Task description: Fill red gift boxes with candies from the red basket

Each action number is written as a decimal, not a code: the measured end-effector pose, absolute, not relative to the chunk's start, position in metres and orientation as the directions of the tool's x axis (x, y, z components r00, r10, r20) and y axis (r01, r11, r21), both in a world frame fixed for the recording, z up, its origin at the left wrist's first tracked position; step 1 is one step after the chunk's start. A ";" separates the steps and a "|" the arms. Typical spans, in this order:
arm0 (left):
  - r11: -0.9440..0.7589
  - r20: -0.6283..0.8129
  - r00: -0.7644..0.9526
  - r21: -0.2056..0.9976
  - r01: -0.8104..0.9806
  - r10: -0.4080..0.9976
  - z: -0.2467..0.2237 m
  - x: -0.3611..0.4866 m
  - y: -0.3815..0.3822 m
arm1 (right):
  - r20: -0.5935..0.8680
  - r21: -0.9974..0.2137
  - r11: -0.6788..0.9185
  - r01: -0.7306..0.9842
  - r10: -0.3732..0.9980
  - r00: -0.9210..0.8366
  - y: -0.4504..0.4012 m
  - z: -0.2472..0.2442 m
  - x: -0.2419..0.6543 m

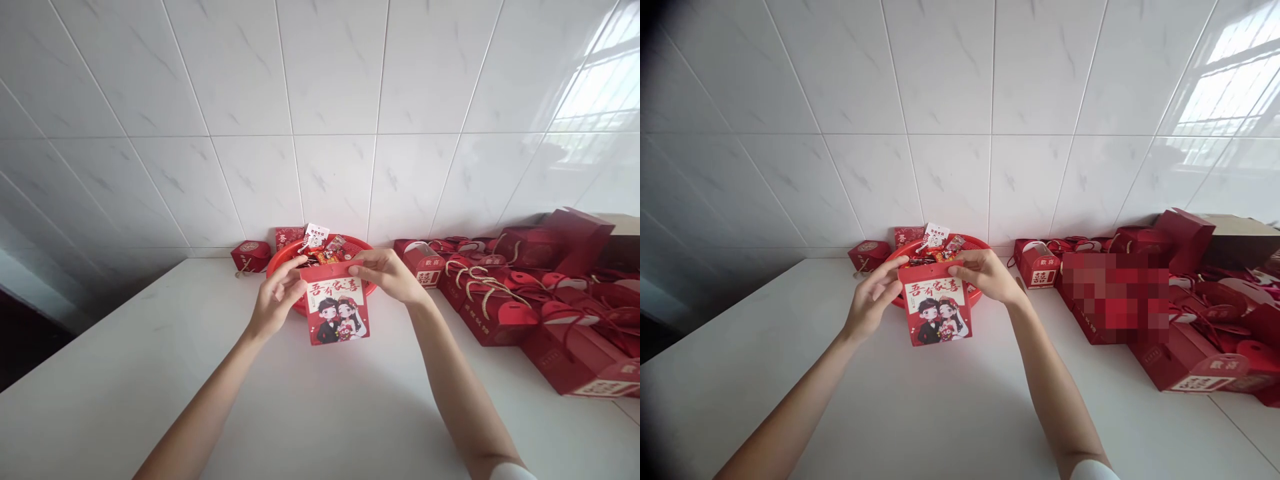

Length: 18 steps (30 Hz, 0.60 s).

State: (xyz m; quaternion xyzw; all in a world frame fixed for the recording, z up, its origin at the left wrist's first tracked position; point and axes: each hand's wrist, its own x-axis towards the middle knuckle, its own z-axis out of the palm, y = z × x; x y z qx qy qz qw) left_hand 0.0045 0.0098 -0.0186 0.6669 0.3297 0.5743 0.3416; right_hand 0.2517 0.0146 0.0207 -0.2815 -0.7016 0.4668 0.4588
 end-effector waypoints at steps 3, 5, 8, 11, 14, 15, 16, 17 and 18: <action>-0.514 0.509 0.084 0.857 0.037 0.856 -0.029 0.002 0.024 | 0.476 -0.877 0.478 -0.042 0.854 -0.209 0.011 0.026 0.264; -0.475 0.472 0.050 0.876 0.081 0.880 -0.040 -0.001 0.036 | 0.520 -0.854 0.518 -0.053 0.852 -0.057 0.010 0.029 0.275; -0.459 0.460 0.042 0.864 0.207 0.887 -0.055 -0.005 0.048 | 0.561 -0.818 0.574 -0.034 0.811 0.168 0.009 0.032 0.297; -0.460 0.461 0.068 0.840 0.286 0.885 -0.060 -0.008 0.052 | 0.603 -0.783 0.614 0.102 0.707 0.369 0.004 0.040 0.330; -0.450 0.445 0.094 0.835 0.316 0.891 -0.057 -0.009 0.052 | 0.646 -0.755 0.582 0.304 0.576 0.501 -0.017 0.054 0.380; -0.453 0.446 0.101 0.829 0.328 0.889 -0.056 -0.010 0.052 | 0.655 -0.749 0.549 0.371 0.527 0.542 -0.030 0.058 0.398; -0.458 0.449 0.110 0.822 0.339 0.887 -0.055 -0.010 0.052 | 0.661 -0.747 0.501 0.438 0.479 0.578 -0.044 0.061 0.416; -0.463 0.452 0.118 0.815 0.348 0.884 -0.054 -0.011 0.053 | 0.670 -0.741 0.437 0.510 0.421 0.611 -0.060 0.064 0.433; -0.467 0.454 0.123 0.811 0.354 0.882 -0.054 -0.011 0.054 | 0.687 -0.726 0.358 0.587 0.346 0.639 -0.075 0.065 0.448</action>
